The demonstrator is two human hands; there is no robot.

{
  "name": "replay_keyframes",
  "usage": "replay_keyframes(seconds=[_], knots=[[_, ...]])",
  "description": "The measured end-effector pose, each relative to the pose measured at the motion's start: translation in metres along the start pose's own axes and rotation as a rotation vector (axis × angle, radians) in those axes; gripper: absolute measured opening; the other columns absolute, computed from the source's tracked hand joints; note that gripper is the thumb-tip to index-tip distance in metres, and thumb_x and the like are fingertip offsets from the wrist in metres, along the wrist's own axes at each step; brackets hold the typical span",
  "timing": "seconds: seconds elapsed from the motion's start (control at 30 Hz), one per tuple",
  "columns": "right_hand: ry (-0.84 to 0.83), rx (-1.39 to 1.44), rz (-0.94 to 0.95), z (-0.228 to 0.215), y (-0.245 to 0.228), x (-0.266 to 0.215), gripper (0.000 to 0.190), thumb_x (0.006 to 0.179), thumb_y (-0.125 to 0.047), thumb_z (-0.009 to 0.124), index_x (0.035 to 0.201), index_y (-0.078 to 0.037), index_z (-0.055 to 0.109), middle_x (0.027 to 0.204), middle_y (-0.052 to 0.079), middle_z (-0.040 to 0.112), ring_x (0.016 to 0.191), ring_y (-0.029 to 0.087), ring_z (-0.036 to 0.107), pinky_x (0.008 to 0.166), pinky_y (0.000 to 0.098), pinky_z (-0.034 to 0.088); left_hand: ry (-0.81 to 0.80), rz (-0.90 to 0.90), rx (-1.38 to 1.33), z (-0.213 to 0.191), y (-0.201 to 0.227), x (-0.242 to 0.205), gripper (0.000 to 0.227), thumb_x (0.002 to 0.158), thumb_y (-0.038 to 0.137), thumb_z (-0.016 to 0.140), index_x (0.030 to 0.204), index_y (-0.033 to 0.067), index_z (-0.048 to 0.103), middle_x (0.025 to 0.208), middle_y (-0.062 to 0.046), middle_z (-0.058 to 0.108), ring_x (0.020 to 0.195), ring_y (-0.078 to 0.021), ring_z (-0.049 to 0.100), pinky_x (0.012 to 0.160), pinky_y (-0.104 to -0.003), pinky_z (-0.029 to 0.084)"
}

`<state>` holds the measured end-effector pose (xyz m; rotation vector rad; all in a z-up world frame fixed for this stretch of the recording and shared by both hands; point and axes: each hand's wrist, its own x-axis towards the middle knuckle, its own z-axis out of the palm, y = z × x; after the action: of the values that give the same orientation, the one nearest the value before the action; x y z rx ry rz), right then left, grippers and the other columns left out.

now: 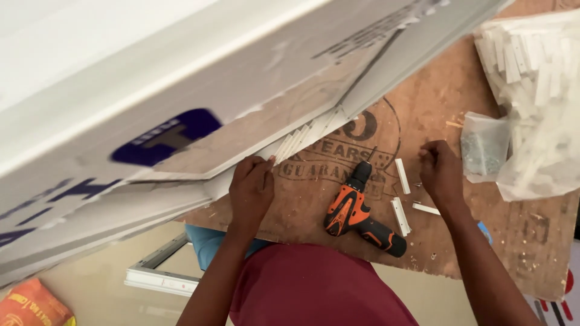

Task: Assembling a UPVC window frame by attaching plastic glazing beads using an electric drill and hand pressure.

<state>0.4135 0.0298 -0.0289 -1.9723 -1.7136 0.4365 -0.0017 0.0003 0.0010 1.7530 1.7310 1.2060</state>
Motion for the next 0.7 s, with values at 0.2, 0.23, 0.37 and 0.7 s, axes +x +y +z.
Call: replay_keyframes(seconds=[0.2, 0.23, 0.37, 0.7], knots=[[-0.223, 0.349, -0.007, 0.036, -0.013, 0.021, 0.027, 0.090, 0.012, 0.056, 0.104, 0.002, 0.075, 0.101, 0.011, 0.070, 0.088, 0.015, 0.069, 0.077, 0.0281, 0.056, -0.002, 0.015, 0.042, 0.000, 0.001, 0.001, 0.014, 0.088, -0.001, 0.074, 0.101, 0.0033, 0.075, 0.100, -0.008, 0.065, 0.091, -0.0254, 0.065, 0.076, -0.036, 0.054], [-0.224, 0.351, -0.011, 0.039, -0.017, 0.025, 0.027, 0.090, 0.012, 0.056, 0.104, 0.002, 0.075, 0.101, 0.011, 0.070, 0.088, 0.015, 0.069, 0.077, 0.0281, 0.056, 0.001, 0.015, 0.044, -0.001, 0.001, 0.001, 0.014, 0.088, -0.001, 0.074, 0.101, 0.0033, 0.075, 0.100, -0.008, 0.065, 0.091, -0.0254, 0.065, 0.076, -0.036, 0.054], [-0.381, 0.503, 0.145, 0.042, -0.040, 0.040, 0.019, 0.095, 0.009, 0.057, 0.110, 0.001, 0.067, 0.101, 0.007, 0.072, 0.092, 0.013, 0.069, 0.080, 0.0274, 0.055, -0.028, 0.014, 0.043, -0.003, 0.001, 0.001, 0.019, 0.087, -0.002, 0.073, 0.105, 0.0027, 0.076, 0.099, -0.008, 0.064, 0.089, -0.0256, 0.064, 0.074, -0.037, 0.053], [-0.622, 0.475, 0.139, 0.027, -0.063, 0.062, 0.035, 0.092, 0.012, 0.054, 0.123, -0.004, 0.054, 0.105, 0.007, 0.069, 0.100, 0.016, 0.068, 0.083, 0.0309, 0.053, -0.039, -0.023, 0.051, -0.001, -0.001, -0.001, 0.016, 0.089, -0.001, 0.073, 0.104, 0.0033, 0.077, 0.097, -0.007, 0.064, 0.082, -0.0211, 0.062, 0.068, -0.034, 0.052]])
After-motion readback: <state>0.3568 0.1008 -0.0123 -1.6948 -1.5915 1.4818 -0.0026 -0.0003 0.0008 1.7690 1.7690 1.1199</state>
